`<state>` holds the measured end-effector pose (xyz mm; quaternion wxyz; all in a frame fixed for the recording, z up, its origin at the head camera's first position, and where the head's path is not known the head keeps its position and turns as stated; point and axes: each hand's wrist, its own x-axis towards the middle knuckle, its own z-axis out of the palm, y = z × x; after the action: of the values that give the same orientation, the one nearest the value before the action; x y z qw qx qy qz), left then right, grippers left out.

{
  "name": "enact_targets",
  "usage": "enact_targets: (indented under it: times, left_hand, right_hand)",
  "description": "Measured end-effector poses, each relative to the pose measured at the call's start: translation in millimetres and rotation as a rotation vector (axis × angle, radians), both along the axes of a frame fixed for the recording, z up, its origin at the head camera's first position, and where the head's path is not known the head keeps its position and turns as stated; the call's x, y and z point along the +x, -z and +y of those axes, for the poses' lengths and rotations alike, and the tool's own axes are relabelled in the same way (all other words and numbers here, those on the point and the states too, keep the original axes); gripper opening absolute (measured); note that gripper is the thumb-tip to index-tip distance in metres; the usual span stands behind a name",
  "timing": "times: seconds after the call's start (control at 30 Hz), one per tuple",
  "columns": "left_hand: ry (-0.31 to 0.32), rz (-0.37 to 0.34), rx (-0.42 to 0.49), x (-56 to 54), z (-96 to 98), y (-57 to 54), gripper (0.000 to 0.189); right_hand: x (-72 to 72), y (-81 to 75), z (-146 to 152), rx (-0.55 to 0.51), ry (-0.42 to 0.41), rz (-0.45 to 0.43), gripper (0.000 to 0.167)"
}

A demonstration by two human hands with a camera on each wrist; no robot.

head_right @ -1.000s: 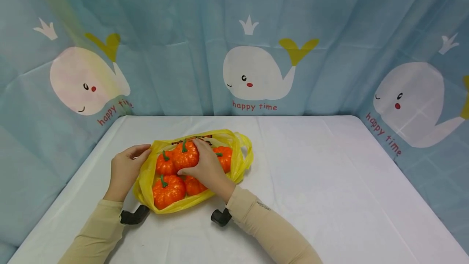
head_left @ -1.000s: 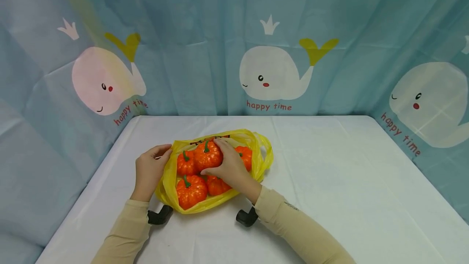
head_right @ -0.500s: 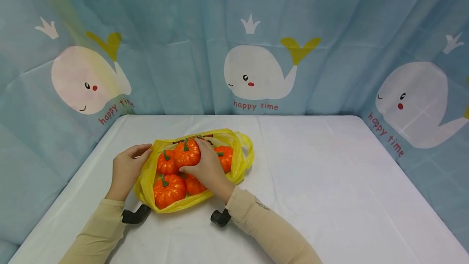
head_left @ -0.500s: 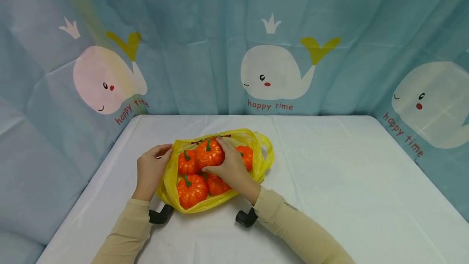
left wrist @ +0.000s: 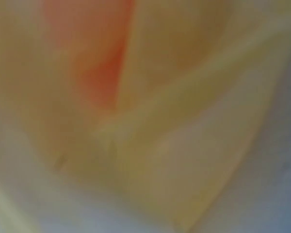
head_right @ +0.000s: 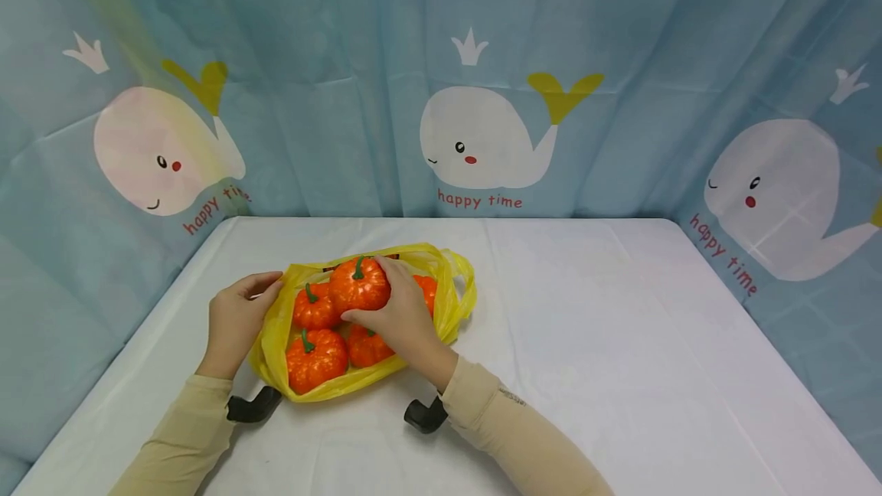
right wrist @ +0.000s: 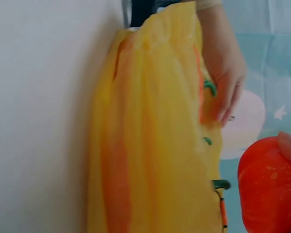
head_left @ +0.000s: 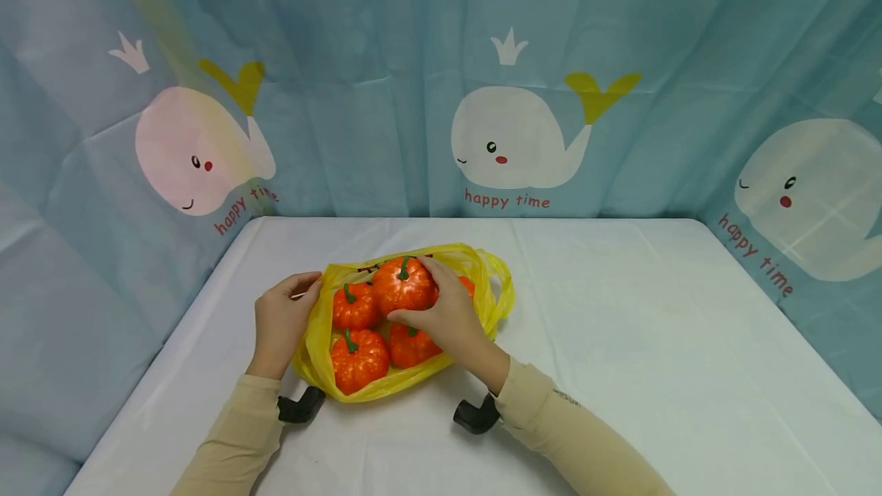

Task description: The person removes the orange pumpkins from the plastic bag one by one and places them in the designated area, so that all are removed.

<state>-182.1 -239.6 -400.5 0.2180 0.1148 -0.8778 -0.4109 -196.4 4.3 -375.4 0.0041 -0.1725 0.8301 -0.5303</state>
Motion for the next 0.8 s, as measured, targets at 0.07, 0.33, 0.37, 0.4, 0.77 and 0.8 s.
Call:
enact_targets:
  times: [0.07, 0.33, 0.37, 0.4, 0.77, 0.8]
  left_hand:
    - [0.001, 0.001, 0.002, 0.6, -0.2, -0.6, 0.026]
    - [-0.002, -0.001, 0.024, 1.6, 0.4, -3.0, 0.026]
    - [-0.003, -0.002, 0.025, 1.9, 0.3, -3.3, 0.027]
    - [-0.003, -0.003, 0.026, 2.1, 0.2, -3.5, 0.027]
    - [0.006, 0.012, 0.035, 1.9, -1.0, -2.2, 0.028]
    - [0.003, 0.01, 0.032, 1.8, -1.1, -2.1, 0.028]
  right_hand:
    - [1.0, -3.4, 3.0, -0.01, 0.002, -0.003, 0.089]
    - [3.0, -11.1, 17.3, -0.004, 0.033, 0.013, 0.089]
    - [3.2, -12.0, 19.4, -0.007, 0.038, 0.015, 0.088]
    - [3.6, -12.9, 21.5, -0.007, 0.044, 0.017, 0.088]
    - [7.7, -25.5, 43.3, -0.01, 0.099, 0.034, 0.087]
    - [7.9, -25.9, 45.1, -0.011, 0.098, 0.033, 0.087]
